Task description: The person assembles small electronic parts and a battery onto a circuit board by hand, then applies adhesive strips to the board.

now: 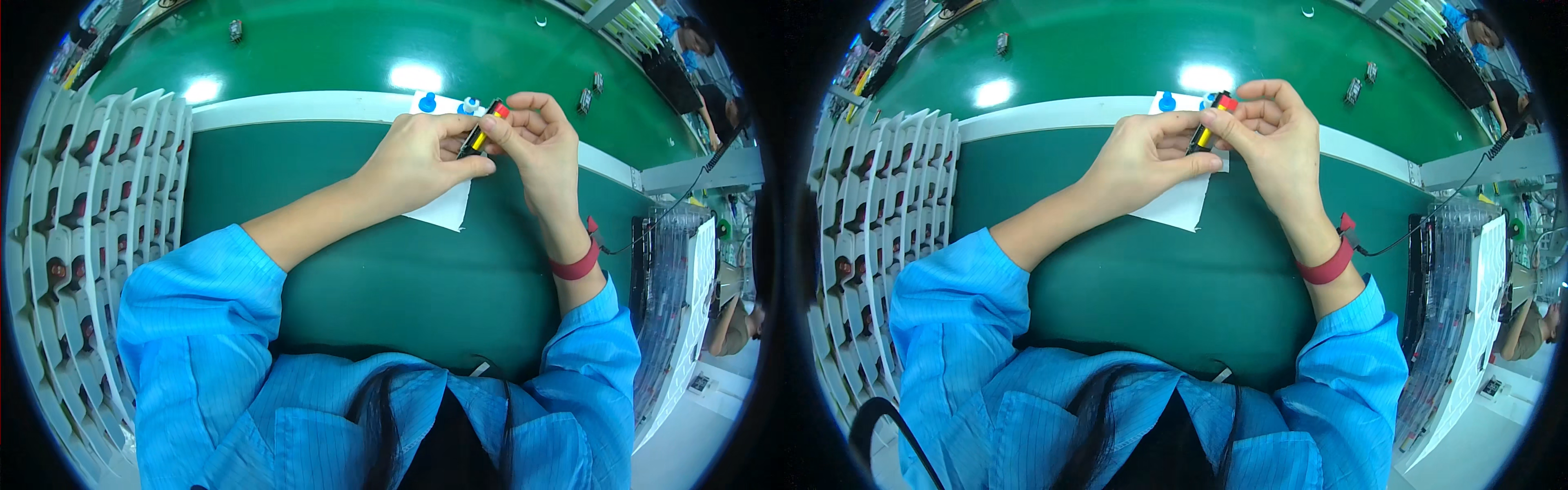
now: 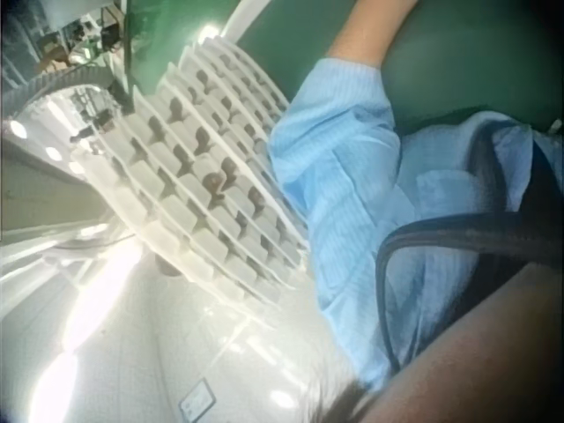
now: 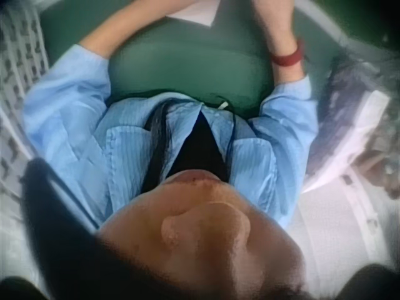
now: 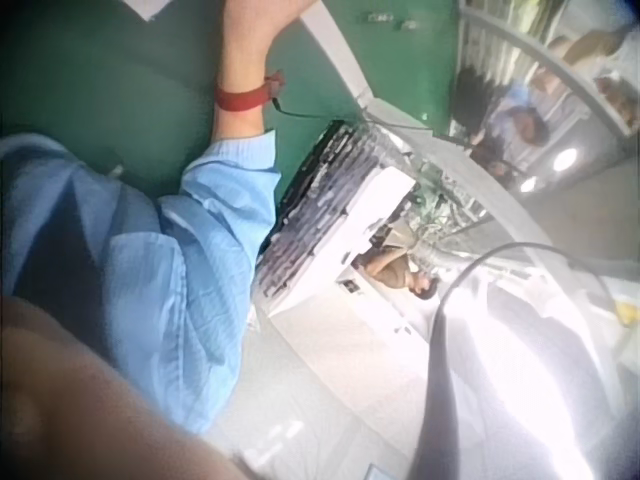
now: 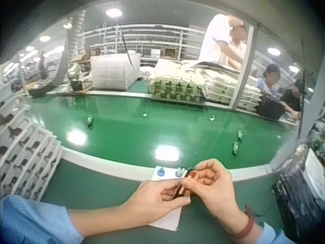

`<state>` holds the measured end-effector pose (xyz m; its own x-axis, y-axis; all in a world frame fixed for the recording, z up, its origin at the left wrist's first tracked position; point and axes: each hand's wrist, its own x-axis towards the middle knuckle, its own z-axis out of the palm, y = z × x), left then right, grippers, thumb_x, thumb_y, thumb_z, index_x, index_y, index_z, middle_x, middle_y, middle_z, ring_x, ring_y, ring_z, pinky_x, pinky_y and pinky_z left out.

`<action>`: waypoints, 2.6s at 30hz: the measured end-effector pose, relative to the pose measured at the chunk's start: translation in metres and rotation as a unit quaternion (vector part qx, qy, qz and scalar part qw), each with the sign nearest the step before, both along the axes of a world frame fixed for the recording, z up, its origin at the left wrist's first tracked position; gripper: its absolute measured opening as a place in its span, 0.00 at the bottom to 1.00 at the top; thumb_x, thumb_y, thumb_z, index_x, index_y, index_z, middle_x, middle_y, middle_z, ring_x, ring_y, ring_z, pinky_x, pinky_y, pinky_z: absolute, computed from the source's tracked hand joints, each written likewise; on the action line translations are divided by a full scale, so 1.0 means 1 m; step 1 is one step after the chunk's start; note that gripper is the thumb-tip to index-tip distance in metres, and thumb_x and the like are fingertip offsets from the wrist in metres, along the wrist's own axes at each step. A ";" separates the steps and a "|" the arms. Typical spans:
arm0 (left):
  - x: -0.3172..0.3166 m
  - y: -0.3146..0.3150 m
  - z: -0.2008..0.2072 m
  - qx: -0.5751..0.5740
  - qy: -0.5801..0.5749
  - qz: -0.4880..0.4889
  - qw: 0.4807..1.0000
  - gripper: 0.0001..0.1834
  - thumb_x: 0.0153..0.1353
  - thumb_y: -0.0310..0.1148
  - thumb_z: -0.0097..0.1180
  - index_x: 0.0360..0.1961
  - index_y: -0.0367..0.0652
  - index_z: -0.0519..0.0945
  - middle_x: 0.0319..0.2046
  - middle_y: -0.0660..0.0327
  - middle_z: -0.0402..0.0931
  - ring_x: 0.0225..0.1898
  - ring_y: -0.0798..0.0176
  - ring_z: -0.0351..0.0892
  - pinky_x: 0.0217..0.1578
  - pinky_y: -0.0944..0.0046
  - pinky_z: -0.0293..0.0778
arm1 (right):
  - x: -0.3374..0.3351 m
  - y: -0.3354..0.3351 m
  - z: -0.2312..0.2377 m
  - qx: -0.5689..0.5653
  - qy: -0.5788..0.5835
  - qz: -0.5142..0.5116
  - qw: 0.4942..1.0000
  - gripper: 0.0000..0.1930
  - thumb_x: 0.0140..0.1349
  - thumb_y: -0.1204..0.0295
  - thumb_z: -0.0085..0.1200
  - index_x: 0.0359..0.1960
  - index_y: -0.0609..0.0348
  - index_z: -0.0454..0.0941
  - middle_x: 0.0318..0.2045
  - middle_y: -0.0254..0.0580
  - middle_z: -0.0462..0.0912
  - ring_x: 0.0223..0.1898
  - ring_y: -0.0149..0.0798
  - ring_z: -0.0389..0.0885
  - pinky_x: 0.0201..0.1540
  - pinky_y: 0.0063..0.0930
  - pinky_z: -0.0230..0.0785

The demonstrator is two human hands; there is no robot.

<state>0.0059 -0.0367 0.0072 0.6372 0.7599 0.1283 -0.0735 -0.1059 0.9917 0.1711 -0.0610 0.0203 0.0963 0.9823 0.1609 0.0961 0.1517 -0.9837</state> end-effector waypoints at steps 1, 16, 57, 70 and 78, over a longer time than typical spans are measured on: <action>-0.002 -0.001 0.001 0.024 0.053 0.020 0.998 0.18 0.54 0.25 0.56 0.47 0.33 0.73 0.38 0.55 0.76 0.41 0.66 0.77 0.44 0.68 0.73 | -0.002 -0.001 0.001 -0.012 0.011 -0.002 1.000 0.19 0.48 0.75 0.62 0.38 0.67 0.66 0.25 0.41 0.77 0.26 0.29 0.78 0.28 0.18 0.72; -0.010 0.017 0.006 0.259 0.151 0.080 0.951 0.19 0.49 0.33 0.60 0.43 0.38 0.76 0.33 0.57 0.75 0.36 0.63 0.74 0.41 0.66 0.71 | 0.008 -0.001 -0.002 0.085 -0.038 0.035 0.995 0.23 0.53 0.78 0.57 0.49 0.63 0.62 0.36 0.41 0.74 0.38 0.27 0.73 0.36 0.17 0.69; -0.162 0.141 -0.051 0.363 0.310 0.428 0.768 0.21 0.60 0.43 0.50 0.48 0.38 0.73 0.44 0.53 0.71 0.42 0.59 0.72 0.42 0.64 0.68 | 0.428 -0.367 0.123 -0.173 -0.560 -0.377 0.718 0.17 0.50 0.74 0.47 0.45 0.55 0.73 0.36 0.46 0.77 0.35 0.41 0.76 0.41 0.32 0.67; 0.330 -0.129 0.112 0.598 -0.065 -0.194 0.775 0.14 0.46 0.22 0.58 0.37 0.37 0.76 0.35 0.53 0.77 0.34 0.56 0.78 0.32 0.63 0.74 | 0.572 -0.633 0.071 -0.373 -0.315 -0.707 0.512 0.28 0.54 0.46 0.49 0.33 0.66 0.77 0.29 0.50 0.79 0.29 0.46 0.78 0.32 0.38 0.68; 0.551 -0.152 0.150 -0.072 0.194 -0.239 0.949 0.28 0.60 0.45 0.47 0.54 0.37 0.60 0.39 0.52 0.72 0.32 0.55 0.79 0.27 0.65 0.78 | 0.572 -0.568 0.050 -0.121 0.058 -0.617 0.776 0.23 0.58 0.60 0.50 0.49 0.66 0.69 0.41 0.42 0.76 0.38 0.35 0.75 0.37 0.31 0.70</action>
<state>0.5565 -0.1883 0.1574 0.8917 0.3631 -0.2704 0.2952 -0.0136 0.9553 0.7435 -0.6294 0.0701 0.9869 0.1311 -0.0942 -0.0704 -0.1758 -0.9819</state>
